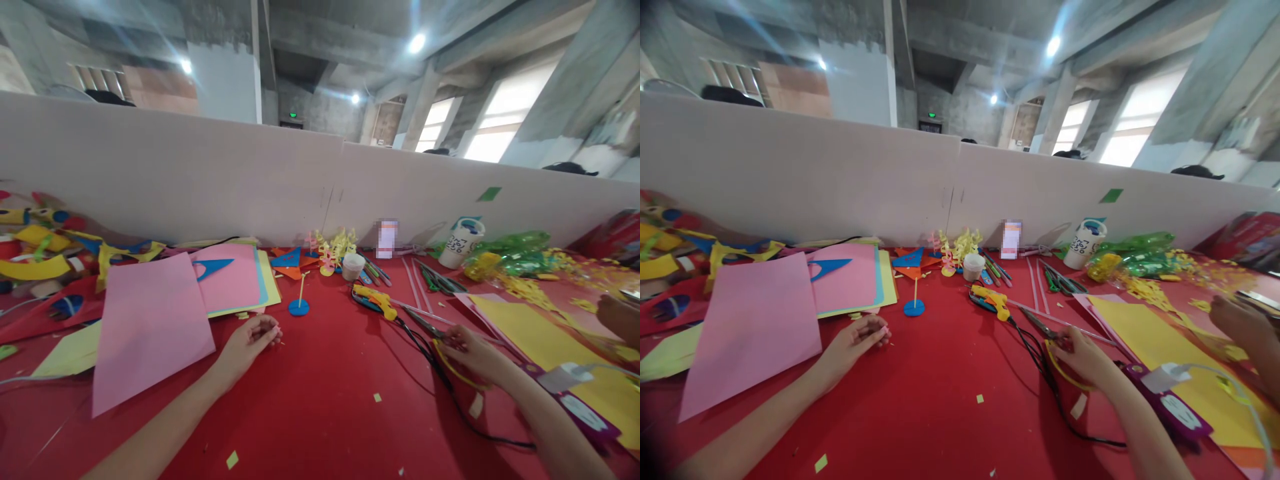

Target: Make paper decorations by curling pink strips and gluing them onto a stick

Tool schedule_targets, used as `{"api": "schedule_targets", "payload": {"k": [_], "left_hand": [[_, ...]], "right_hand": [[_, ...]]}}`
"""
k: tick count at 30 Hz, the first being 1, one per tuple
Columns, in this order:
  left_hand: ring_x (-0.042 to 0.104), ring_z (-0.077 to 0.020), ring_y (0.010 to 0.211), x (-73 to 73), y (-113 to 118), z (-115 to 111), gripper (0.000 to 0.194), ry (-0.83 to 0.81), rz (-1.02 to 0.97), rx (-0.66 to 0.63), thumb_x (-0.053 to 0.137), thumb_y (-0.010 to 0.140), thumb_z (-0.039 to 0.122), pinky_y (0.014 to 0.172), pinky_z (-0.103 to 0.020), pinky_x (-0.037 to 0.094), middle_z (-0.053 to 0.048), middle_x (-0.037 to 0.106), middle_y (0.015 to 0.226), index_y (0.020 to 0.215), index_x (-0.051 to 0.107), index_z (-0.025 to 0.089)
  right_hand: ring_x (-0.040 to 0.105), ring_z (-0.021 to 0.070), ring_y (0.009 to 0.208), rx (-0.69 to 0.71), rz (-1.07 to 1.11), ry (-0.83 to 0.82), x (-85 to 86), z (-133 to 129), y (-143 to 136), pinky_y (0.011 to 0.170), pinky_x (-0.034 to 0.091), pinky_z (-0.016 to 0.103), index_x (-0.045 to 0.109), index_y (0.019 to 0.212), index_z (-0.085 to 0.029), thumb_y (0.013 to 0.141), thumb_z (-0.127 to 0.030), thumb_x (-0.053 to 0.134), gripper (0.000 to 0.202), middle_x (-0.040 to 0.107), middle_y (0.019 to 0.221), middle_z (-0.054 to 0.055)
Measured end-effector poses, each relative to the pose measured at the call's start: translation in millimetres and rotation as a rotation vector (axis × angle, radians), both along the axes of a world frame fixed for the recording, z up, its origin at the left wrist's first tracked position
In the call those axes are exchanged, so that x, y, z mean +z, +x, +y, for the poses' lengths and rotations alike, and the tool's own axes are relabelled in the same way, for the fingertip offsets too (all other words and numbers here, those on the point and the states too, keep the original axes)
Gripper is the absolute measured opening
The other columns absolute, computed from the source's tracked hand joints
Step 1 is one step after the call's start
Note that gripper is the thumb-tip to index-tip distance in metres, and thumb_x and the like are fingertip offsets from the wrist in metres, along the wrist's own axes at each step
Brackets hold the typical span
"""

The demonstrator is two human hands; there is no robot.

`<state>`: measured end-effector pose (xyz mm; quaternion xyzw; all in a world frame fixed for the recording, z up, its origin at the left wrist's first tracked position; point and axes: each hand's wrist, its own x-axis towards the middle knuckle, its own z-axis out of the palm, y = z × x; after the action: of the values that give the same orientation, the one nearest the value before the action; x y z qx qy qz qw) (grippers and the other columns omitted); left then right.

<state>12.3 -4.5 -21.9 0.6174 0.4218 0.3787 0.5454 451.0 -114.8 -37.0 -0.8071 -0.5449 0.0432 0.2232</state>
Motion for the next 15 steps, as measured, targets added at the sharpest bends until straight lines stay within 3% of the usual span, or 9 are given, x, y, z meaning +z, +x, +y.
{"api": "schedule_targets", "payload": {"k": [4,7,11,15], "left_hand": [[0.062,-0.0166,0.074,-4.4,-0.7,1.4,0.023,0.035,0.021,-0.035,0.057,0.074,0.038,0.071,-0.032,0.051,-0.002,0.062,0.079,0.084,0.052,0.018],[0.062,-0.0167,0.076,-7.1,-0.2,0.3,0.02,0.114,0.097,-0.081,0.055,0.076,0.037,0.074,-0.032,0.05,-0.002,0.061,0.08,0.084,0.052,0.019],[0.061,-0.0172,0.083,-7.6,0.7,-3.8,0.016,0.244,0.232,-0.119,0.052,0.079,0.035,0.079,-0.031,0.048,-0.003,0.063,0.084,0.086,0.054,0.02],[0.061,-0.0165,0.083,-7.5,0.8,-5.5,0.015,0.275,0.255,-0.133,0.05,0.08,0.033,0.079,-0.029,0.048,-0.003,0.063,0.084,0.086,0.053,0.02]], "right_hand": [[0.062,0.0268,0.07,-0.079,-0.112,-0.123,25.1,24.6,-13.3,0.06,0.041,0.032,0.059,0.067,-0.019,0.072,-0.046,0.049,0.029,0.067,0.07,0.011],[0.061,0.0221,0.058,-0.027,0.062,-0.183,37.8,60.3,-36.2,0.053,0.039,0.028,0.057,0.055,-0.019,0.078,-0.055,0.041,0.046,0.064,0.058,0.011],[0.053,0.0173,0.045,-0.008,0.269,-0.238,32.1,104.0,-65.0,0.045,0.033,0.025,0.048,0.037,-0.02,0.066,-0.057,0.058,0.049,0.047,0.035,0.004],[0.047,0.0115,0.042,0.033,0.492,-0.211,22.4,113.0,-76.3,0.042,0.032,0.021,0.056,0.046,-0.017,0.06,-0.046,0.069,0.034,0.047,0.038,-0.002]]}}
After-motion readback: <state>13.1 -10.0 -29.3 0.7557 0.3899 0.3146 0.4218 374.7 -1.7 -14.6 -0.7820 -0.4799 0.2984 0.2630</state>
